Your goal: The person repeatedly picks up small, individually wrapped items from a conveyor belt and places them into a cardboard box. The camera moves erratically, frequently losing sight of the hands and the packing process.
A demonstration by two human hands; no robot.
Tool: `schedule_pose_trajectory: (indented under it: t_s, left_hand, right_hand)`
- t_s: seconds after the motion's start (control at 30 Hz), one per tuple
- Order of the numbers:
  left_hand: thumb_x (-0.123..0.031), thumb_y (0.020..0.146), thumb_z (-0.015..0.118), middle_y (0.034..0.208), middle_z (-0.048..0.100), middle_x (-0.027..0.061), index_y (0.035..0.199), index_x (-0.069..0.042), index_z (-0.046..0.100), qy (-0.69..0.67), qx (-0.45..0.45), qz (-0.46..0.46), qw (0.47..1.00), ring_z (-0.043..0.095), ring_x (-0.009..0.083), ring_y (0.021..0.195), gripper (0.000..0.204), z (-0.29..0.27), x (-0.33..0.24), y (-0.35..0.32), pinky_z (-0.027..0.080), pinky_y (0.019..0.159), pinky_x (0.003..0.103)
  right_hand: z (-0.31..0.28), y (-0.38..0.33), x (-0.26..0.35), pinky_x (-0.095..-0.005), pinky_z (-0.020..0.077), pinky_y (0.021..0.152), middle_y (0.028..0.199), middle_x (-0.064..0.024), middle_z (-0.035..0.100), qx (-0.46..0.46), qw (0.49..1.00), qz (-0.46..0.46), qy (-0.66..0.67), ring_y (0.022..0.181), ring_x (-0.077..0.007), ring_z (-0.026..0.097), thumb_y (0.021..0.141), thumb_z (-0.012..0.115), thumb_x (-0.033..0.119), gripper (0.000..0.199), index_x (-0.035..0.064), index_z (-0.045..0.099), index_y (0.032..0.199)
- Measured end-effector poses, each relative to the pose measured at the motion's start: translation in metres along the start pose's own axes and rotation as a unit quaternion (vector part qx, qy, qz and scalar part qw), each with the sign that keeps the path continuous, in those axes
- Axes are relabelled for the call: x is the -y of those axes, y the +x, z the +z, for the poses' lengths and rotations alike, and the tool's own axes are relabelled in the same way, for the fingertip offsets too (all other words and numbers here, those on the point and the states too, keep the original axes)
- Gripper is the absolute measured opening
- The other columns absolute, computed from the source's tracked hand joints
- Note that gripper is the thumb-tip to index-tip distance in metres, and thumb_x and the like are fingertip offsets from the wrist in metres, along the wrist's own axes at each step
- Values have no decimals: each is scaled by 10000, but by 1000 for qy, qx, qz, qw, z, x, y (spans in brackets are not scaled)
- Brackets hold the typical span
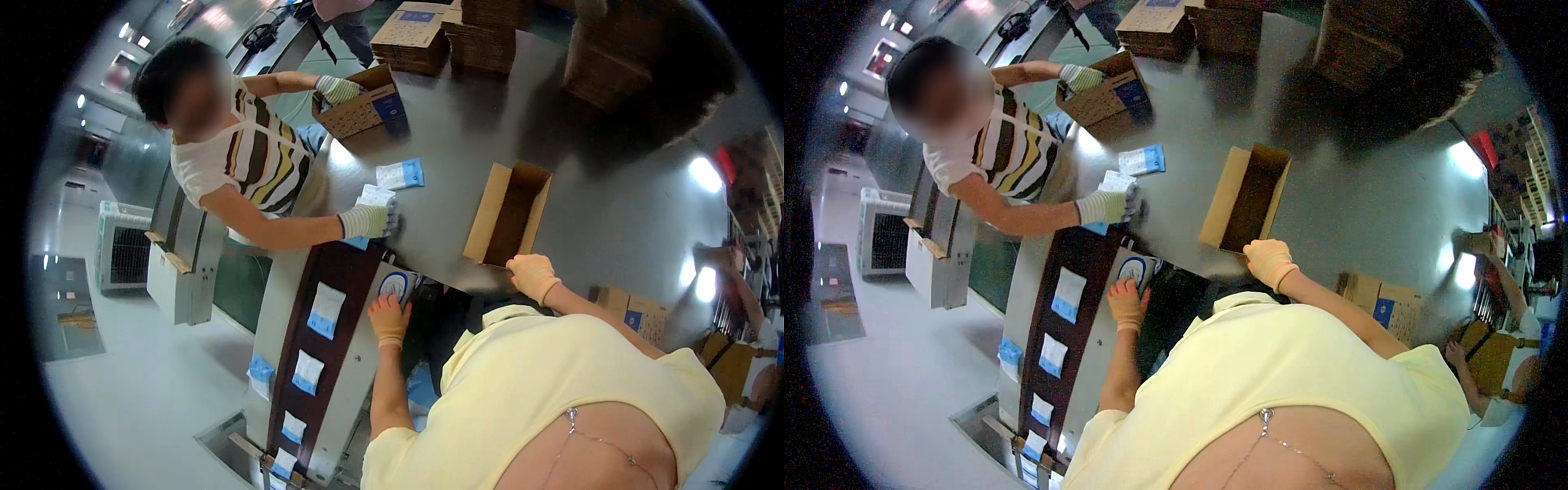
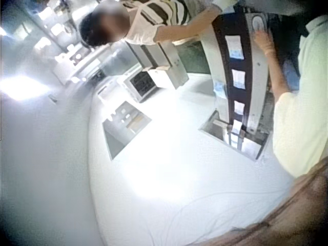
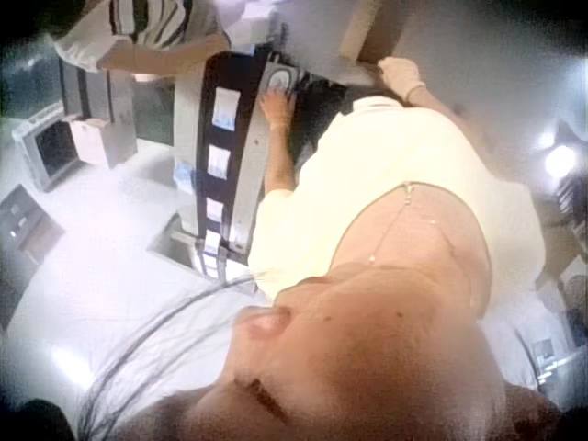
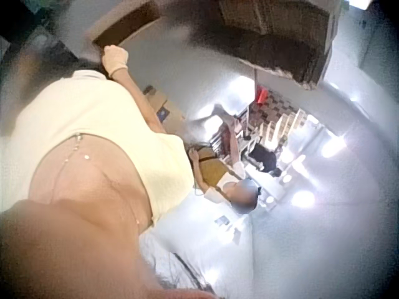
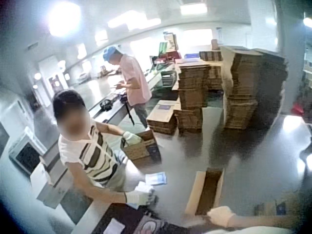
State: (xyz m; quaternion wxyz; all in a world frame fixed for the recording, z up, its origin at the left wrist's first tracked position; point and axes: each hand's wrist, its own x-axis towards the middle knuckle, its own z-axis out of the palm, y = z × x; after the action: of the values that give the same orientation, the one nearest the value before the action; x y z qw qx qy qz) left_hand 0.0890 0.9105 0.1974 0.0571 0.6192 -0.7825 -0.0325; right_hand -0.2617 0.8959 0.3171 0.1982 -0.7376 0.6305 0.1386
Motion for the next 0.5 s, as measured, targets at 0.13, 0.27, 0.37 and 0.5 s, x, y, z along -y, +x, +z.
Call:
schedule_pose_trajectory:
  t_s: [0.13, 0.27, 0.37, 0.5]
  left_hand:
    - [-384, 698, 734, 1070, 535, 102, 973, -94, 538, 3, -24, 10, 1000, 502, 306, 970, 445, 4, 4, -3, 402, 810, 449]
    - [-376, 695, 734, 1069, 546, 111, 958, -92, 547, 5, -36, 12, 999, 515, 307, 965, 430, 8, 7, -4, 404, 817, 449]
    - [-364, 688, 740, 1059, 549, 120, 953, -83, 548, -5, -29, 11, 999, 522, 320, 968, 431, 8, 5, 0, 405, 821, 451]
    - [-356, 683, 732, 1023, 564, 90, 968, -98, 566, -20, -66, 27, 997, 525, 312, 945, 418, 5, 4, -1, 396, 789, 441]
  right_hand:
    - [2, 1, 3, -407, 548, 662, 830, -100, 677, 13, 1000, 10, 5, 782, -292, 668, 824, 616, 199, 153, 78, 690, 881]
    - [1, 2, 6, -408, 548, 663, 828, -99, 680, 3, 1000, 13, 10, 789, -290, 670, 818, 621, 201, 153, 80, 691, 880]
    - [2, 5, 3, -407, 549, 667, 831, -100, 681, 1, 1000, 11, 13, 793, -293, 671, 812, 625, 204, 156, 82, 692, 882]
    - [2, 4, 3, -401, 550, 672, 840, -99, 682, -1, 1000, 18, 14, 794, -298, 671, 811, 629, 215, 166, 85, 692, 893]
